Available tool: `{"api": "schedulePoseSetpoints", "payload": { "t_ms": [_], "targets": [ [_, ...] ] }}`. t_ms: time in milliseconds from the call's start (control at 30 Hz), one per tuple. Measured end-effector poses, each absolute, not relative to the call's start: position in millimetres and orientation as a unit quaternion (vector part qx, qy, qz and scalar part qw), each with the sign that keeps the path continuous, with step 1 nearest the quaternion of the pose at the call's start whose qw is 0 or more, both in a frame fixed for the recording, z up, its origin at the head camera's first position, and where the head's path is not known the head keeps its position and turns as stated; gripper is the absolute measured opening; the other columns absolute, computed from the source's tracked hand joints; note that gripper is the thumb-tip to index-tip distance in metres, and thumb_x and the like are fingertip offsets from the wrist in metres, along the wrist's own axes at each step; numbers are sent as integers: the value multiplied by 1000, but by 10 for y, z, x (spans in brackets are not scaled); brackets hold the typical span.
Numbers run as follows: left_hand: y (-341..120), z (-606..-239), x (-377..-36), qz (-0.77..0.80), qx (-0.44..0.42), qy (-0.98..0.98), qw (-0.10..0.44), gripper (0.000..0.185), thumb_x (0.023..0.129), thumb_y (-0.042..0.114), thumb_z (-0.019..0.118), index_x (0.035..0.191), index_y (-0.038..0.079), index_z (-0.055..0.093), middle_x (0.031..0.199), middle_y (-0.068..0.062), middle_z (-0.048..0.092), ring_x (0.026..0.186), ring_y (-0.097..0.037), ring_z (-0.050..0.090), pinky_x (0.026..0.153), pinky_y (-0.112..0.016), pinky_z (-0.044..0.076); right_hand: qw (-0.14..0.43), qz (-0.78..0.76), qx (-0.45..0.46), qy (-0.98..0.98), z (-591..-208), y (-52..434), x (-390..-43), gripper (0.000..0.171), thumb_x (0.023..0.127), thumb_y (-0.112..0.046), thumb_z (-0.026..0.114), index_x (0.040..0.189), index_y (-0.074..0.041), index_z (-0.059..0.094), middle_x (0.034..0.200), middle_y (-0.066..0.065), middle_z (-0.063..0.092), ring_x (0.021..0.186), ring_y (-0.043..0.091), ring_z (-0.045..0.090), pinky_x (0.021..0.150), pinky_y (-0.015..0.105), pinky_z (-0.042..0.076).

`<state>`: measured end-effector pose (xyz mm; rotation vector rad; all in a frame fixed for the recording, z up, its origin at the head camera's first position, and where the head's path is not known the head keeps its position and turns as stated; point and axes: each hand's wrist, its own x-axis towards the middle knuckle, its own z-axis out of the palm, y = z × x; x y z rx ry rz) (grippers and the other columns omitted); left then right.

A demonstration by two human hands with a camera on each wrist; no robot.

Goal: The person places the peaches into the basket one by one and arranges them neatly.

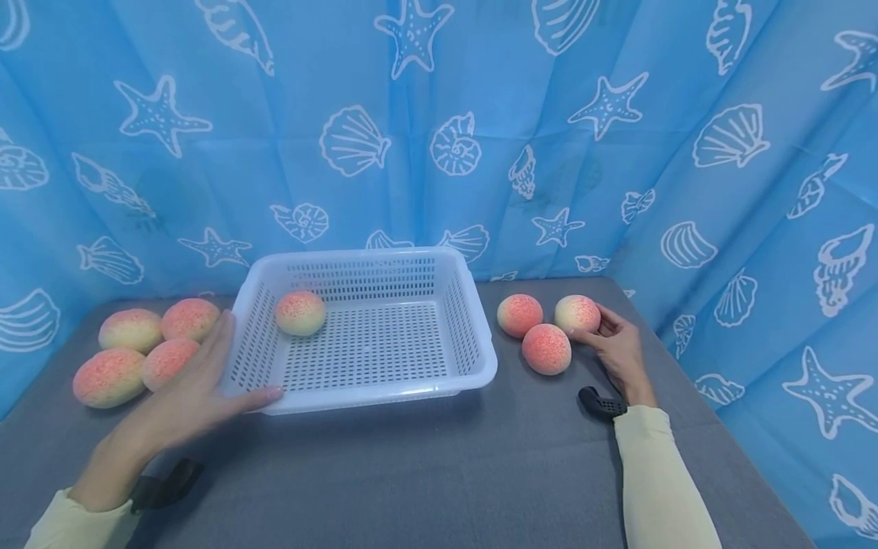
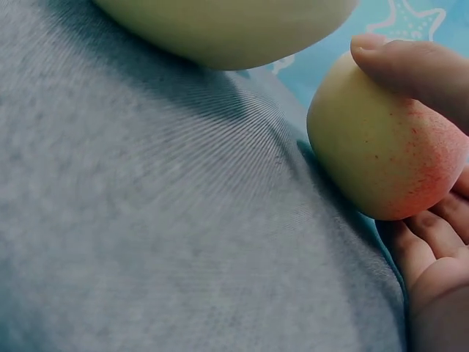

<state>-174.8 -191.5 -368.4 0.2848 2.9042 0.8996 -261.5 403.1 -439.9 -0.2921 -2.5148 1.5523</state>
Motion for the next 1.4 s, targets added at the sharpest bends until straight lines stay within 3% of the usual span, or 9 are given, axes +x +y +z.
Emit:
{"api": "schedulePoseSetpoints", "payload": {
  "t_ms": [167,400,567,967,1400],
  "targets": [
    [-1913,-3682,-1743,295,94,950,45,135,80,75,69,156,19,-27,165,-15,-23,146,-57,14,103,-77,23,92,547,-103,-826,-4379,4046,-2601,87,91,-32,78,158,-1,32,147,20,47,112,1,53,84,9,47],
    [-1911,-3680,-1746,295,96,950,41,135,80,74,70,156,18,-27,166,-16,-23,145,-57,15,103,-77,23,133,642,-84,-750,-4261,4062,-2568,86,87,-10,82,156,3,33,124,-2,55,107,-1,56,81,8,48],
    [-1914,-3681,-1746,296,97,949,40,135,80,73,70,156,18,-27,166,-16,-23,145,-57,16,103,-77,23,165,682,-60,-710,-4134,4035,-2536,82,86,-2,81,155,5,35,114,-9,58,102,0,60,80,10,50],
    [-1912,-3685,-1743,289,100,951,36,134,81,73,70,157,15,-25,165,-17,-22,144,-57,19,103,-76,25,207,708,-2,-675,-3791,3845,-2470,74,82,7,81,148,2,48,122,0,62,112,11,61,84,13,51],
    [-1919,-3691,-1743,291,100,951,34,134,81,75,68,156,18,-27,166,-16,-22,144,-56,21,103,-76,26,162,725,131,-657,-3504,3296,-2369,67,83,21,70,145,5,51,128,9,63,115,17,62,91,22,52]
  ]
}}
